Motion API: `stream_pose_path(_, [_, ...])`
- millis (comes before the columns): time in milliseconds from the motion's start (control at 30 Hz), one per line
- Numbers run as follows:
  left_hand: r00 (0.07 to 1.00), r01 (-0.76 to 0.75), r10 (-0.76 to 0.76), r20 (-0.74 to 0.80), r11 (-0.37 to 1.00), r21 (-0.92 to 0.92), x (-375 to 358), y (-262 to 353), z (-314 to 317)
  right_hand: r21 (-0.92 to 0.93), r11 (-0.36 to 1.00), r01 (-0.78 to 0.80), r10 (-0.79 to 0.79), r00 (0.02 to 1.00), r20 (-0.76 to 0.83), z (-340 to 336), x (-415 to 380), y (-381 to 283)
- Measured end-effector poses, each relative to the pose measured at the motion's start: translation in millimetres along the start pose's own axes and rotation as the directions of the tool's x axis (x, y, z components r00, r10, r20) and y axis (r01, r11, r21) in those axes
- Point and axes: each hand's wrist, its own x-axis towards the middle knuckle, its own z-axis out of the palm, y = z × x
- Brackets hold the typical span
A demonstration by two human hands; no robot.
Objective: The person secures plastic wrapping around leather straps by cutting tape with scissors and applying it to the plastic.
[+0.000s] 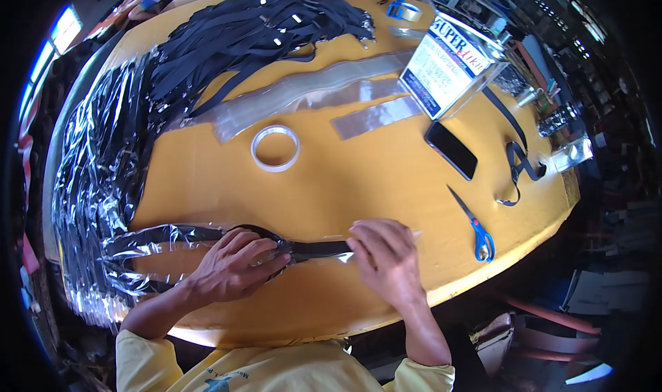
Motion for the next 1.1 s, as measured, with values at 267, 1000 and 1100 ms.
stream_pose_path(267, [0.996, 0.084, -0.085, -0.026, 0.996, -0.024, 3.2, 11.5, -6.4, -0.296, 0.821, -0.487, 0.391, 0.859, -0.33, -78.2, -35.3, 76.2])
stream_pose_path(1000, [0.956, 0.21, -0.259, -0.139, 0.932, -0.296, 98.9, -75.6, -4.7, 0.516, 0.805, -0.292, 0.254, 0.956, 0.144, 51.1, 87.9, 26.3])
stream_pose_path(1100, [0.939, 0.182, -0.273, -0.208, 0.91, -0.372, 87.7, -46.5, -20.6, 0.515, 0.813, -0.269, 0.289, 0.956, 0.043, 48.1, 87.6, 4.2])
